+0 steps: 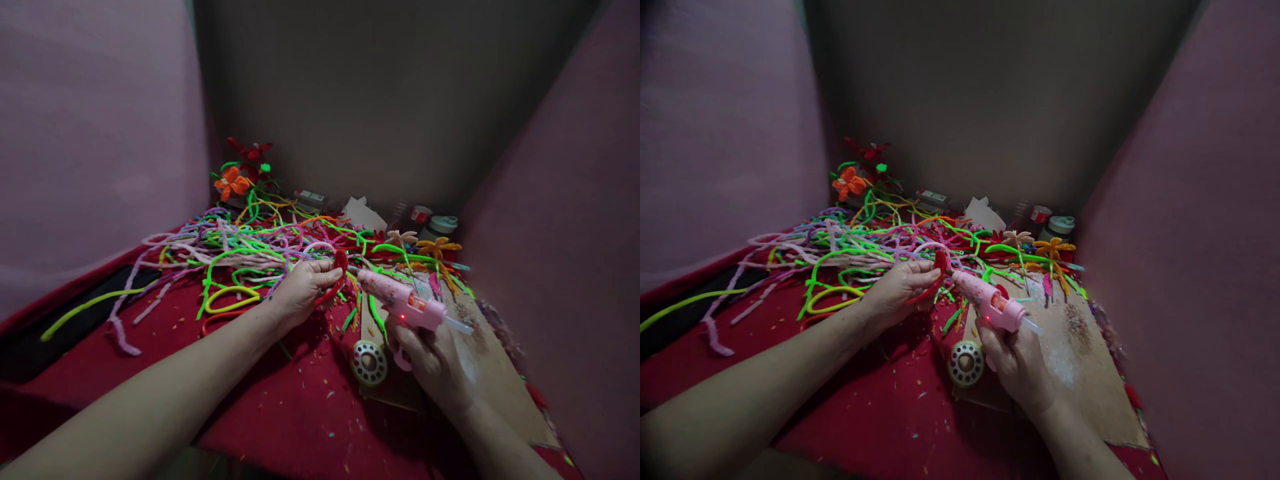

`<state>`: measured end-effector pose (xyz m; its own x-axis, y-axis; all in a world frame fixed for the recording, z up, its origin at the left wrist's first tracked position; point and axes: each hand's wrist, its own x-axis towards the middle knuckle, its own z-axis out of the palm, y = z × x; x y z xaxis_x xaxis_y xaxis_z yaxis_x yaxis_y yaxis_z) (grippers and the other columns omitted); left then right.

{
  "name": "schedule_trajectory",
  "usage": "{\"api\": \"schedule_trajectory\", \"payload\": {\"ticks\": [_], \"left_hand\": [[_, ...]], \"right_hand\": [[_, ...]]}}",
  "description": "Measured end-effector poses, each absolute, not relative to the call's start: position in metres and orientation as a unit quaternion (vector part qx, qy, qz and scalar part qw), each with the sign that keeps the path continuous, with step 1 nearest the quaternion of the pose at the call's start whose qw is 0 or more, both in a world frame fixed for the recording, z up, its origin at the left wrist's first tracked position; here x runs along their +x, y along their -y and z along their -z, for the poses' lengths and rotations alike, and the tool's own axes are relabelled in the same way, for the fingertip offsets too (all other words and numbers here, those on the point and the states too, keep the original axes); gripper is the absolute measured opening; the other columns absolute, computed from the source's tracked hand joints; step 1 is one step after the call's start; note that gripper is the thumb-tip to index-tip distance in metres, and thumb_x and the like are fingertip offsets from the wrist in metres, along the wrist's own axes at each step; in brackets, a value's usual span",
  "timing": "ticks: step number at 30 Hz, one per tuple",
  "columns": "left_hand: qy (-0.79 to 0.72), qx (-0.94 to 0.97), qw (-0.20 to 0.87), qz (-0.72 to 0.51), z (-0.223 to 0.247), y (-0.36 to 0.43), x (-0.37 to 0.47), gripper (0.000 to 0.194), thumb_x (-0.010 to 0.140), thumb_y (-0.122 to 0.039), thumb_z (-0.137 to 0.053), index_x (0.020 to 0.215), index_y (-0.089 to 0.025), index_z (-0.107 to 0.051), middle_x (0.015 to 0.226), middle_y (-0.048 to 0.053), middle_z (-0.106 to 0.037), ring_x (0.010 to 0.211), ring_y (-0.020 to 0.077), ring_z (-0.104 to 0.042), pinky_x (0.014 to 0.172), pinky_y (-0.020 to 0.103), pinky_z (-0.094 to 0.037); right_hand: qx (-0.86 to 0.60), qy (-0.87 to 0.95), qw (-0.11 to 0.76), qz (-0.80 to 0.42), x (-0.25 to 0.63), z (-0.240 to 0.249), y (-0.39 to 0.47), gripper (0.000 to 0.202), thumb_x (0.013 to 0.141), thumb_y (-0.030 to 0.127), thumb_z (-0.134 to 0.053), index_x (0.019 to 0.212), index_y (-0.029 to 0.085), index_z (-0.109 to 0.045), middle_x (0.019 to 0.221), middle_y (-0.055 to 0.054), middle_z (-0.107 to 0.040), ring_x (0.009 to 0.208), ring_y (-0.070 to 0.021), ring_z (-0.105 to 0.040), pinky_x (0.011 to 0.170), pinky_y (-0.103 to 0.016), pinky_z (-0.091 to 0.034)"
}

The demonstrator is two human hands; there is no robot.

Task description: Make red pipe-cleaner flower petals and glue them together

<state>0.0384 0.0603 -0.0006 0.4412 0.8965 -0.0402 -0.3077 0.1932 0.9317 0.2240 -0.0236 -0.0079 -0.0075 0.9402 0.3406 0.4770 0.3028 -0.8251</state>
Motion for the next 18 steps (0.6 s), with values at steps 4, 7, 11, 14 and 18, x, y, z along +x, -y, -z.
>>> {"api": "schedule_trajectory", "payload": {"ticks": [4,7,11,14,18], "left_hand": [[-0.317,0.467,0.709,-0.424,-0.0006,-0.0598,0.0387,0.020,0.067,-0.028,-0.069,0.071,-0.013,-0.056,0.050,-0.005,-0.047,0.035,0.0030,-0.033,0.035,0.017,-0.023],[-0.314,0.468,0.710,-0.421,-0.0015,-0.0598,0.0388,0.021,0.067,-0.030,-0.069,0.071,-0.013,-0.056,0.049,-0.005,-0.046,0.035,0.0030,-0.032,0.035,0.018,-0.023],[-0.307,0.466,0.717,-0.418,-0.0011,-0.0599,0.0386,0.021,0.068,-0.029,-0.069,0.069,-0.013,-0.054,0.049,-0.006,-0.046,0.035,0.0028,-0.032,0.035,0.018,-0.023],[-0.304,0.466,0.719,-0.415,-0.0007,-0.0598,0.0385,0.022,0.069,-0.030,-0.068,0.067,-0.014,-0.053,0.049,-0.006,-0.046,0.035,0.0028,-0.032,0.035,0.018,-0.023],[-0.303,0.466,0.722,-0.413,-0.0007,-0.0594,0.0383,0.022,0.069,-0.029,-0.069,0.068,-0.013,-0.053,0.049,-0.006,-0.046,0.035,0.0027,-0.032,0.034,0.018,-0.023]], "right_hand": [[-0.534,0.668,0.455,-0.249,0.2246,0.0085,0.0239,0.026,0.078,0.035,-0.047,0.057,0.020,-0.047,0.048,0.001,-0.045,0.042,-0.0117,-0.041,0.038,-0.025,-0.034],[-0.537,0.670,0.451,-0.244,0.2263,0.0095,0.0244,0.027,0.078,0.035,-0.048,0.056,0.020,-0.048,0.049,0.000,-0.046,0.043,-0.0120,-0.042,0.039,-0.025,-0.034],[-0.545,0.641,0.470,-0.265,0.2269,0.0122,0.0244,0.028,0.080,0.035,-0.049,0.057,0.019,-0.048,0.049,0.000,-0.047,0.044,-0.0120,-0.043,0.039,-0.025,-0.036],[-0.534,0.634,0.483,-0.283,0.2249,0.0106,0.0248,0.027,0.080,0.035,-0.049,0.058,0.019,-0.049,0.049,0.000,-0.048,0.044,-0.0119,-0.045,0.039,-0.024,-0.038],[-0.525,0.641,0.495,-0.260,0.2231,0.0067,0.0255,0.023,0.077,0.032,-0.052,0.058,0.019,-0.049,0.048,0.001,-0.046,0.042,-0.0112,-0.043,0.038,-0.024,-0.037]]}}
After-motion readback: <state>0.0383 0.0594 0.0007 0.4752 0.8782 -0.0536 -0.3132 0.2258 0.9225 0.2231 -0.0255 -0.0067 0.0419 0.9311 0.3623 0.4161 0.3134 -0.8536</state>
